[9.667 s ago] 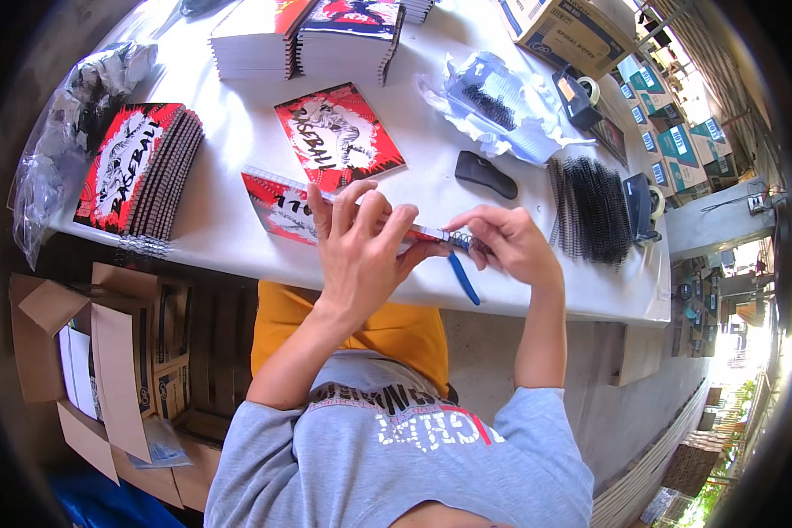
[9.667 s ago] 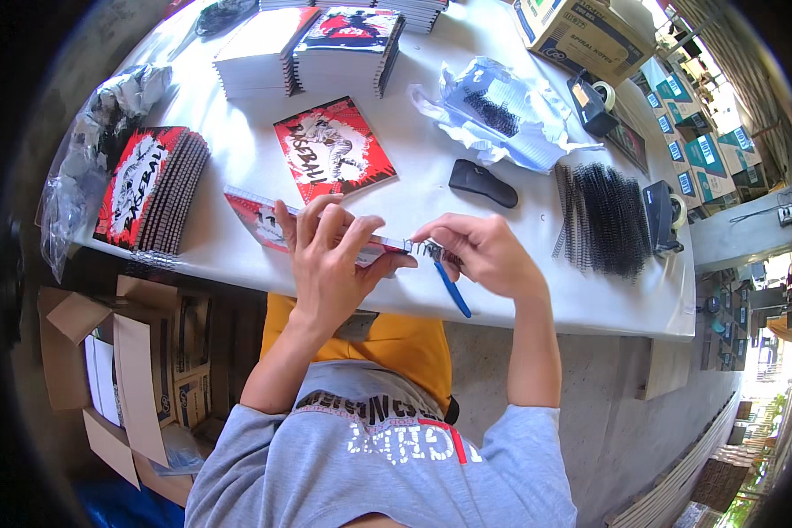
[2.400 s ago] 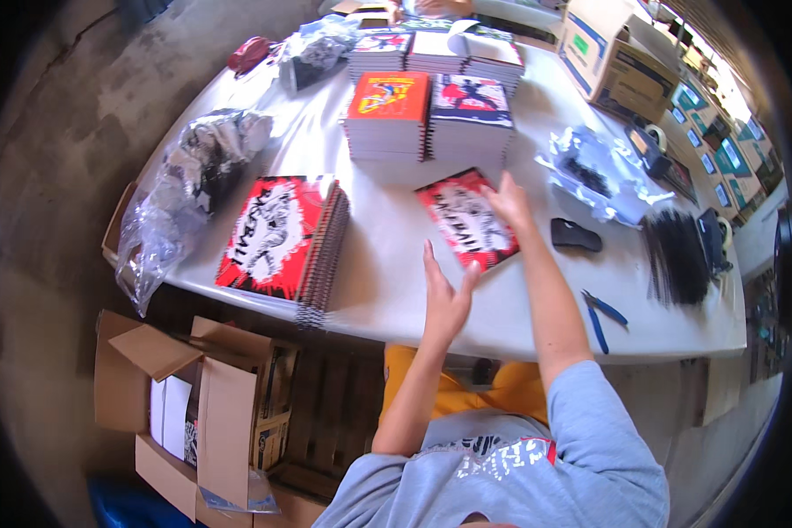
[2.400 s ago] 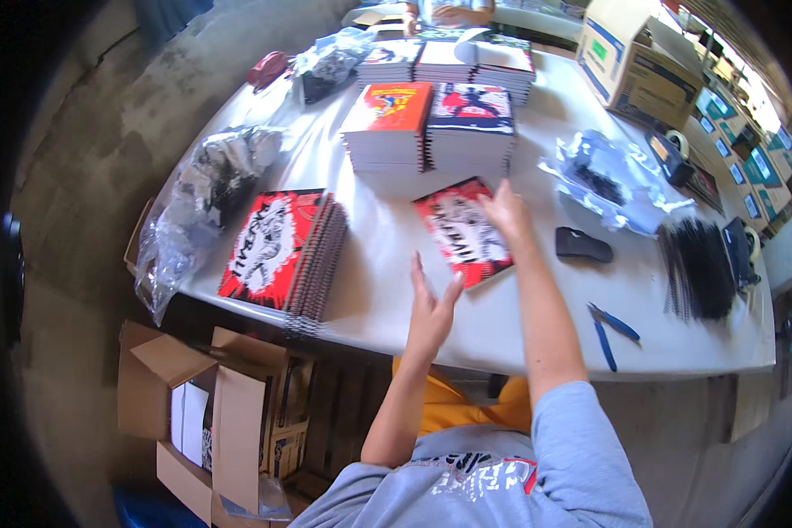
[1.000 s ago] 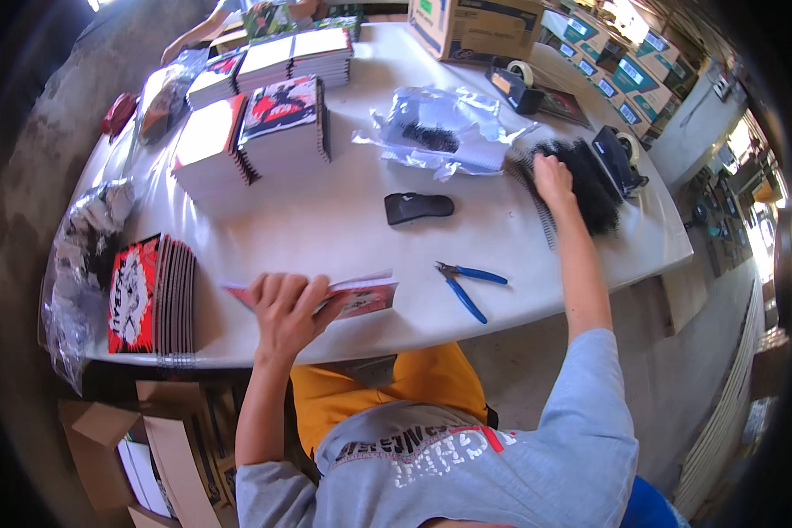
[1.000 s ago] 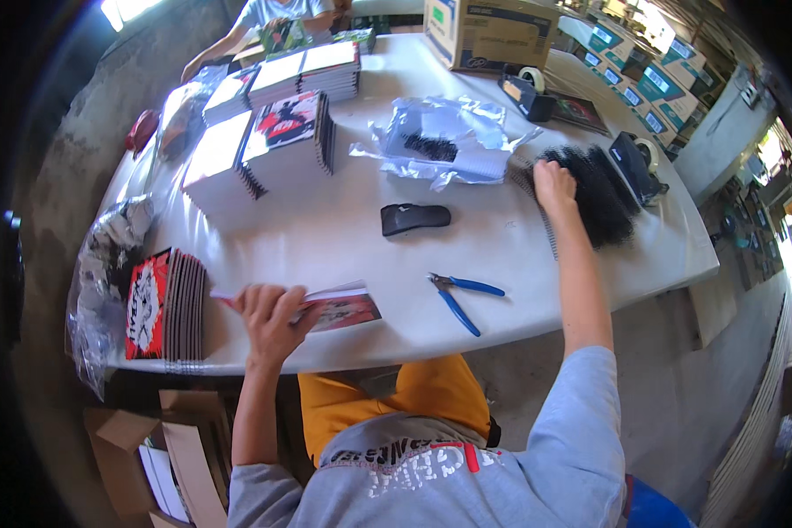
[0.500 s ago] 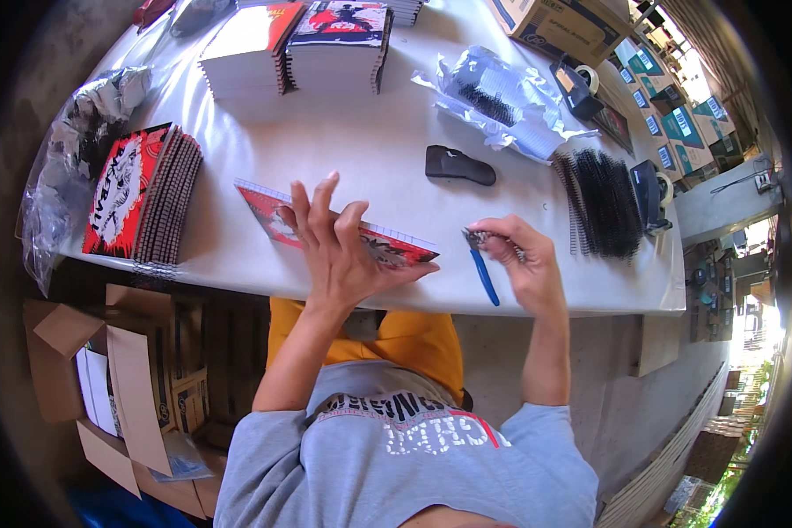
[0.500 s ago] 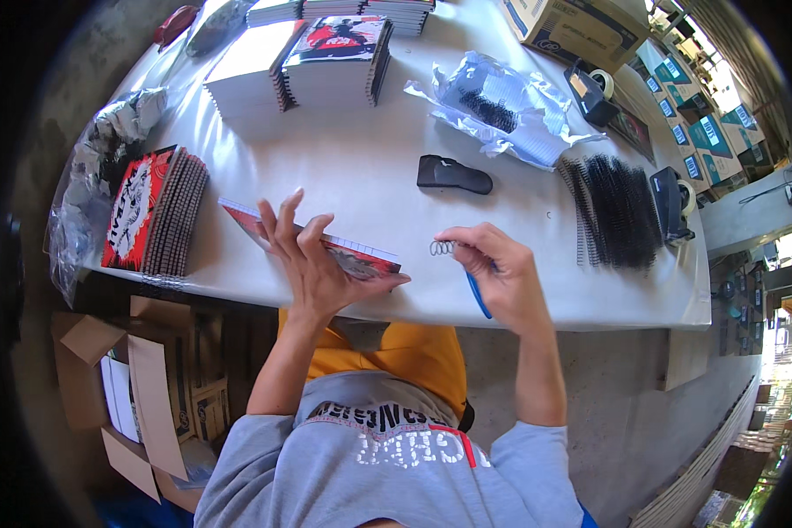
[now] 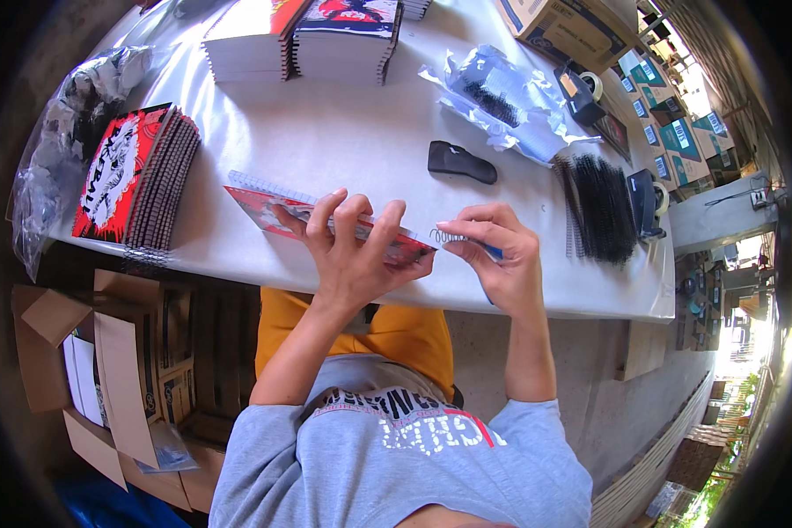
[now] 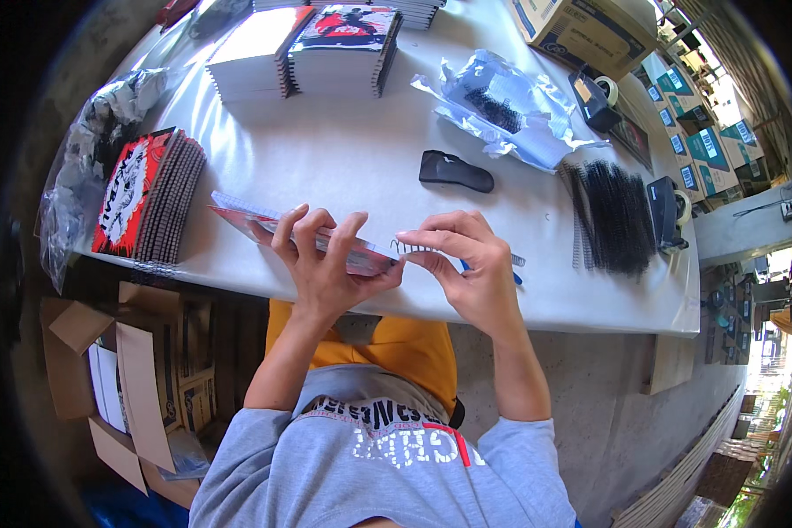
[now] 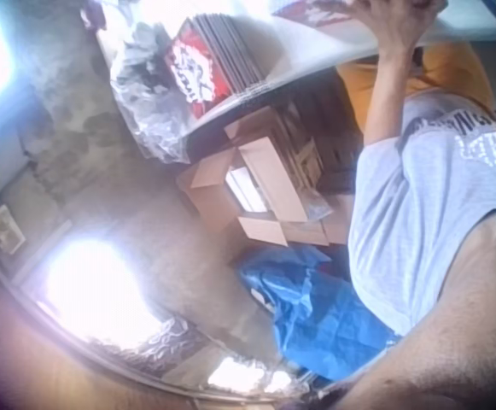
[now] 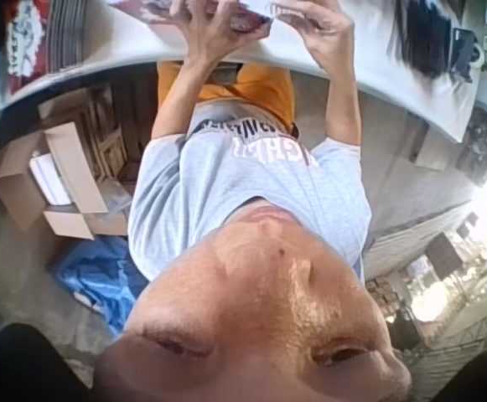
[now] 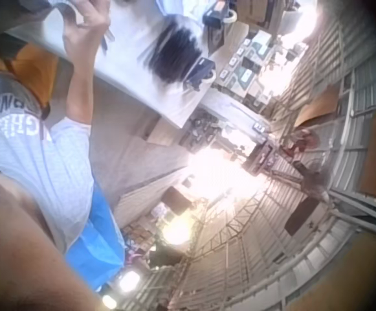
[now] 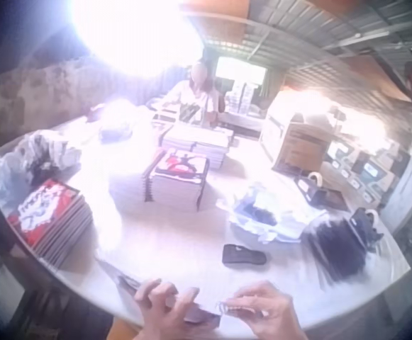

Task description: The person binds books by inserting a plastic spiral into the pre-punched holes and then uses a blue tool to crimp the ends of the spiral. The person then places the finished books into a cardboard box.

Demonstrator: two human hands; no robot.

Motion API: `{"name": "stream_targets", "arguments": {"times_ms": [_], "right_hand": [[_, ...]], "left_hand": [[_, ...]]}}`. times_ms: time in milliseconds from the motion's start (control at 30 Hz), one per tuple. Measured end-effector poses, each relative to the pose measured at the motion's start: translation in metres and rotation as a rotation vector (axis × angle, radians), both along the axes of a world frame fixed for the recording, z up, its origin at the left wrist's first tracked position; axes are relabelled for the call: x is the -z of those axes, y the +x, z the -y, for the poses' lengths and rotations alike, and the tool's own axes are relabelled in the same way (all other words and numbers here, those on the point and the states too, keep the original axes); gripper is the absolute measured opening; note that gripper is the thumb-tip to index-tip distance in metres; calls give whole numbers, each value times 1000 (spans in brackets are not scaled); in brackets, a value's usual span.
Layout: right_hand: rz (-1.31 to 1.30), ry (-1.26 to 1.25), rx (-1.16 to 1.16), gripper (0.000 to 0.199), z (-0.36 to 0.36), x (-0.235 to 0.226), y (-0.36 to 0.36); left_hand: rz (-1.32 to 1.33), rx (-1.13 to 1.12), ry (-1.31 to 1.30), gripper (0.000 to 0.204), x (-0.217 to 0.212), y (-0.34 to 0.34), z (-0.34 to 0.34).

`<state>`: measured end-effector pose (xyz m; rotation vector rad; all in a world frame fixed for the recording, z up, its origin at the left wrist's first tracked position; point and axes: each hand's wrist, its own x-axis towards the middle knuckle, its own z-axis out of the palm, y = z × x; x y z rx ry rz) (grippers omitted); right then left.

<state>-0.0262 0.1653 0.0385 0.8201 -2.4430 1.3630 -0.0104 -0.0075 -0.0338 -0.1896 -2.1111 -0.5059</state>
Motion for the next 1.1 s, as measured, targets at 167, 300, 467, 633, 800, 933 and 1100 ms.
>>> {"name": "stream_targets", "arguments": {"times_ms": [167,300,467,633,800,933,1100], "right_hand": [[263,-148,-301,30,-11,2,-7],[222,-14,-235,31,-8,-5,-5],[154,-53,-82,30,-7,-6,-12],[311,-133,-175,22,-7,2,-12],[507,-168,-211,21,-2,9,-17],[210,-67,-221,22,-5,-1,-15],[277,-71,-304,22,-13,-4,-15]], "left_hand": [[2,20,54,54,-3,-2,-2],[33,-9,17,48,-4,-3,-1],[-6,-11,-9,50,-10,-1,-3],[-5,-35,-42,47,-12,0,-2],[27,-13,-13,40,-9,-2,1],[93,44,-65,39,-12,4,3],[141,53,-35,39,-24,5,7]]}}
